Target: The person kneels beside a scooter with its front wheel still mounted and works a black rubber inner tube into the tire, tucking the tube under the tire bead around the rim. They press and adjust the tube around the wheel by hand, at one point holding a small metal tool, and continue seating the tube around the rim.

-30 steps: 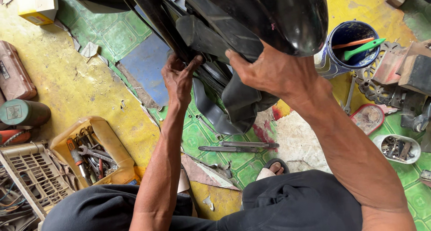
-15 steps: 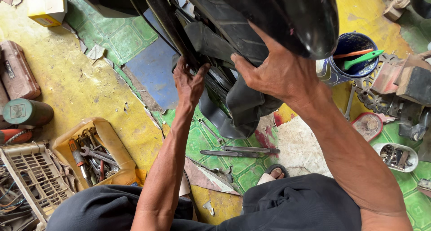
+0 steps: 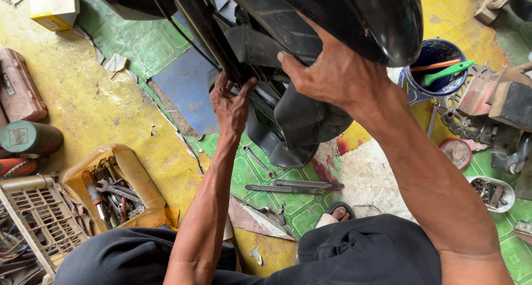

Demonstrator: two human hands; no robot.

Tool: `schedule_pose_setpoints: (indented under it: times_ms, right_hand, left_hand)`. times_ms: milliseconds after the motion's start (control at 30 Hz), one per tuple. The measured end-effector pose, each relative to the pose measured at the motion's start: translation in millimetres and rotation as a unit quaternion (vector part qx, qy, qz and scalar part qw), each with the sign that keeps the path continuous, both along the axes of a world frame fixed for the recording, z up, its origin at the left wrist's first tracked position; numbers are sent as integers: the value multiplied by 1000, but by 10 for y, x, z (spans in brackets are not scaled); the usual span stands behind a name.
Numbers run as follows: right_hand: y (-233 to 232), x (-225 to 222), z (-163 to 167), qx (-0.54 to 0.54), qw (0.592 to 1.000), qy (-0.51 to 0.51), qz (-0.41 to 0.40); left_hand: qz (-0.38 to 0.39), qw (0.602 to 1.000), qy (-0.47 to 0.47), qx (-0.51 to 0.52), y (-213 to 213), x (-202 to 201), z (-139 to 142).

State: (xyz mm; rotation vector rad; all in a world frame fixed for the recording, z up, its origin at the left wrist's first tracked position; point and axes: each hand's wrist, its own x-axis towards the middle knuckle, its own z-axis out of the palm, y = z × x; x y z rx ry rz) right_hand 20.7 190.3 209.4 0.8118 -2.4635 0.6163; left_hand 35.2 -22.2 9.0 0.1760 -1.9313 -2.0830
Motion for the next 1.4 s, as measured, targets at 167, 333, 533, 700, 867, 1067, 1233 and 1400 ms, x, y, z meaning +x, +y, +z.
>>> schedule_pose_setpoints:
  times_ms: [167,333,533,700,867,1067,1233,1400]
  right_hand:
    - [32,-34,2,9,1000,-6,-16]
    - [13,-4,-54,45,997,49,-31]
    - [0,38,-7,85,996,0,-39]
    - [-62,112,90,56,996,61,-16]
    - [-148,175,146,87,994,60,-12]
    - [-166,162,189,40,998,-27,-41]
    - [-120,154,207,23,999,-20,-17]
    - [-45,222,214,19,985,-169,-28]
  left_hand:
    - [23,998,-4,-51,14,23,66]
    - [14,997,-9,-69,-67,16,89]
    - [-4,1000,24,-16,-77,-54,26]
    - [-10,999,31,-27,-125,-74,1]
    - [-5,999,35,-35,-148,-72,43]
    - [23,994,21,-102,-101,-66,118]
    - [34,995,17,-87,-86,-68,84]
    - [42,997,27,-55,-61,-79,17]
